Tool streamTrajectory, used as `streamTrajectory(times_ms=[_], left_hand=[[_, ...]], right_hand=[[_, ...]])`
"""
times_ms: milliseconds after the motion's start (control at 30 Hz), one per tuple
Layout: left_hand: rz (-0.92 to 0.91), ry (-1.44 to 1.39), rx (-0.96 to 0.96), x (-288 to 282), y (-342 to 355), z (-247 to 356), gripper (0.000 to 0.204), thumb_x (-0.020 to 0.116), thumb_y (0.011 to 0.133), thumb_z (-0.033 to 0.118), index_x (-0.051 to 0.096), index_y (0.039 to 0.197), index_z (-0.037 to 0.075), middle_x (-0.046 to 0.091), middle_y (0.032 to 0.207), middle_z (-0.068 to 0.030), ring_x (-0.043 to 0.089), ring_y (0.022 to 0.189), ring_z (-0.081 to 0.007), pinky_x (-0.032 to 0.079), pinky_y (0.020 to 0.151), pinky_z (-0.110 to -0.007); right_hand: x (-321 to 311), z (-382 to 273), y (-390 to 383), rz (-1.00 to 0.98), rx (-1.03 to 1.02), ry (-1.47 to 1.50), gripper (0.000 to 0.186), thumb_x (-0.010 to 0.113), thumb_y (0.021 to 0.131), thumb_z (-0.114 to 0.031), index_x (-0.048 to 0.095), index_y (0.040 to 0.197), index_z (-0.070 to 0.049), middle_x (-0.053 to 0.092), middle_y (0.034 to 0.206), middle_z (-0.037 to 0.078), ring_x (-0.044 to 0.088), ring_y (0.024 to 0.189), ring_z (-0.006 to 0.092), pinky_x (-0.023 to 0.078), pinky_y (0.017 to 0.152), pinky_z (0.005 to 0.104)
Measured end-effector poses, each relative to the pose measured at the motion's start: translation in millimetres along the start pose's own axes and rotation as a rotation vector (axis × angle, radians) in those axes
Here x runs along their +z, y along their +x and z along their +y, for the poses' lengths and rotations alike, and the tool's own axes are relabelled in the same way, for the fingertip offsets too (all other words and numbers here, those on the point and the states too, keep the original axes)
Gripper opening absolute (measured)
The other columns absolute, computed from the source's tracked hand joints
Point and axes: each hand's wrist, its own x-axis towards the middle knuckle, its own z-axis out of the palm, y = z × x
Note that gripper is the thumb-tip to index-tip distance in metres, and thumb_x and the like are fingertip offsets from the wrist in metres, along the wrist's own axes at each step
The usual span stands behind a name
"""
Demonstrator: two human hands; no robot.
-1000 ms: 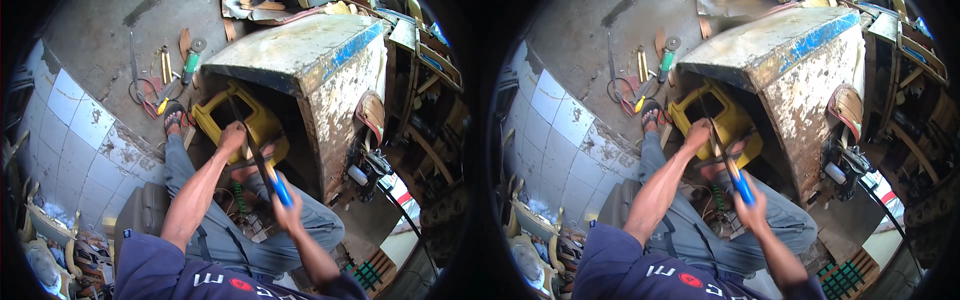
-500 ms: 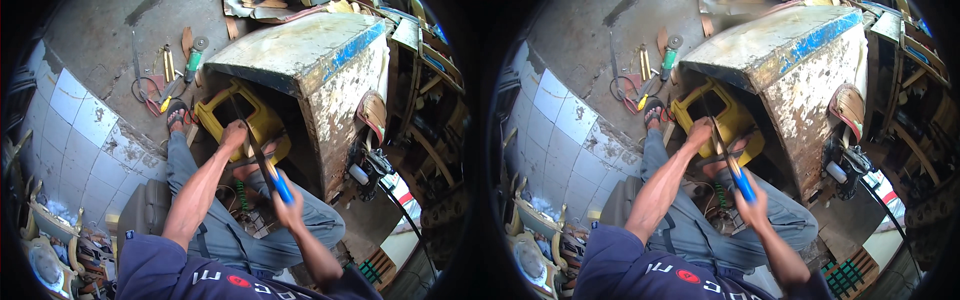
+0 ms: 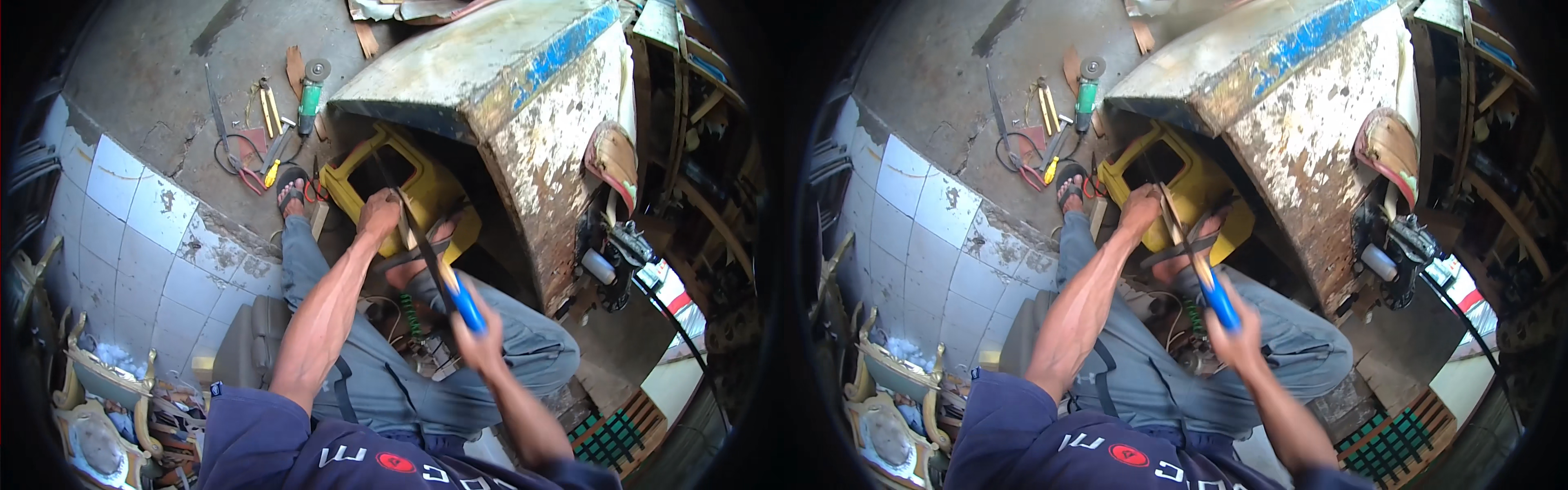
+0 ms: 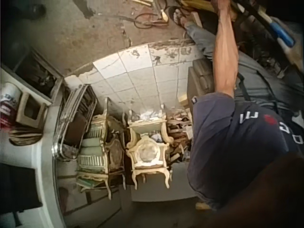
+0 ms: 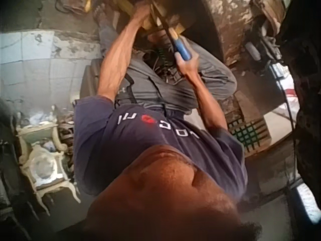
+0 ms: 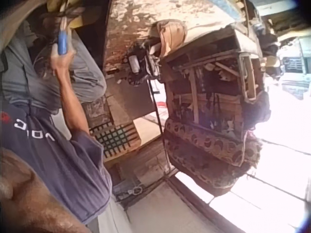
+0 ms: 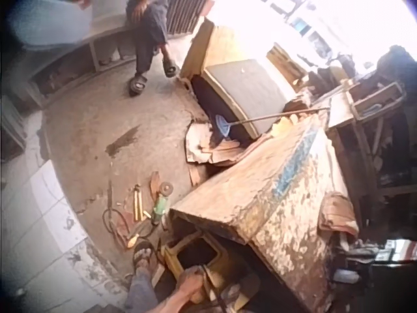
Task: The person cuts a wooden block with a hand saw and checks the cut wood.
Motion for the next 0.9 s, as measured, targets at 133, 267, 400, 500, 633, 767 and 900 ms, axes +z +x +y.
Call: streamTrajectory(times_ms=[133, 267, 400, 500, 633, 767, 900], left_hand=[[0.037, 0.075, 0.091, 11.7, 9.1, -2.7, 0.036, 0.047, 0.095, 0.028, 0.068, 0.117, 0.009, 0.067, 0.118, -0.0248, 0.062, 0.115, -0.0456, 0.049, 0.095, -0.048], [0.059, 0.100, 0.064, -5.4, 9.1, -16.7, 0.035, 0.047, 0.094, 0.029, 0.069, 0.108, 0.005, 0.069, 0.110, -0.0260, 0.063, 0.107, -0.0466, 0.050, 0.089, -0.049], [0.047, 0.043, 0.110, -13.3, 4.3, -15.6, 0.035, 0.045, 0.098, 0.030, 0.067, 0.110, 0.006, 0.067, 0.113, -0.0269, 0.062, 0.108, -0.0470, 0.047, 0.091, -0.049], [0.063, 0.059, 0.089, -0.6, 1.0, -4.0, 0.034, 0.045, 0.098, 0.030, 0.066, 0.110, 0.006, 0.067, 0.112, -0.0273, 0.061, 0.108, -0.0481, 0.048, 0.090, -0.050], [0.021, 0.089, 0.076, 17.4, 5.9, 0.0, 0.034, 0.046, 0.098, 0.030, 0.066, 0.112, 0.007, 0.067, 0.113, -0.0264, 0.061, 0.111, -0.0474, 0.048, 0.091, -0.050], [0.010, 0.051, 0.137, -14.0, 27.4, -11.0, 0.035, 0.046, 0.097, 0.031, 0.067, 0.112, 0.007, 0.069, 0.113, -0.0246, 0.063, 0.108, -0.0457, 0.049, 0.089, -0.049], [-0.003, 0.097, 0.117, -8.2, 9.9, -30.7, 0.036, 0.046, 0.097, 0.031, 0.067, 0.112, 0.007, 0.069, 0.113, -0.0238, 0.064, 0.108, -0.0446, 0.050, 0.089, -0.047]], right_hand=[[46.4, -43.5, 110.7, -0.039, 0.095, 0.037, 0.042, 0.062, 0.082, -0.012, 0.064, 0.121, 0.001, 0.065, 0.078, 0.020, 0.059, 0.072, 0.0158, 0.051, 0.072, 0.0359], [-14.1, -28.7, -1.4, -0.105, 0.081, -0.042, 0.059, 0.064, 0.081, -0.008, 0.057, 0.140, -0.003, 0.072, 0.094, 0.024, 0.073, 0.077, 0.0255, 0.055, 0.077, 0.0351], [-73.9, -56.4, -78.4, -0.173, 0.162, -0.010, 0.063, 0.059, 0.075, 0.003, 0.057, 0.138, 0.001, 0.074, 0.112, 0.019, 0.074, 0.101, 0.0239, 0.054, 0.089, 0.0299], [-0.4, -17.5, 17.9, -0.059, 0.000, -0.043, 0.051, 0.063, 0.082, -0.008, 0.061, 0.133, -0.003, 0.073, 0.092, 0.025, 0.075, 0.083, 0.0322, 0.057, 0.077, 0.0382], [52.6, 0.3, 109.9, -0.023, 0.070, -0.038, 0.044, 0.063, 0.086, -0.018, 0.063, 0.128, -0.005, 0.068, 0.086, 0.028, 0.072, 0.085, 0.0393, 0.055, 0.076, 0.0441], [-14.2, -29.8, -0.1, -0.092, 0.020, -0.020, 0.059, 0.064, 0.080, -0.008, 0.057, 0.139, -0.005, 0.072, 0.102, 0.024, 0.074, 0.091, 0.0350, 0.055, 0.083, 0.0360], [-61.6, -36.6, -71.2, -0.149, 0.120, 0.009, 0.066, 0.062, 0.075, 0.004, 0.056, 0.140, -0.002, 0.073, 0.114, 0.021, 0.076, 0.094, 0.0244, 0.055, 0.085, 0.0305]])
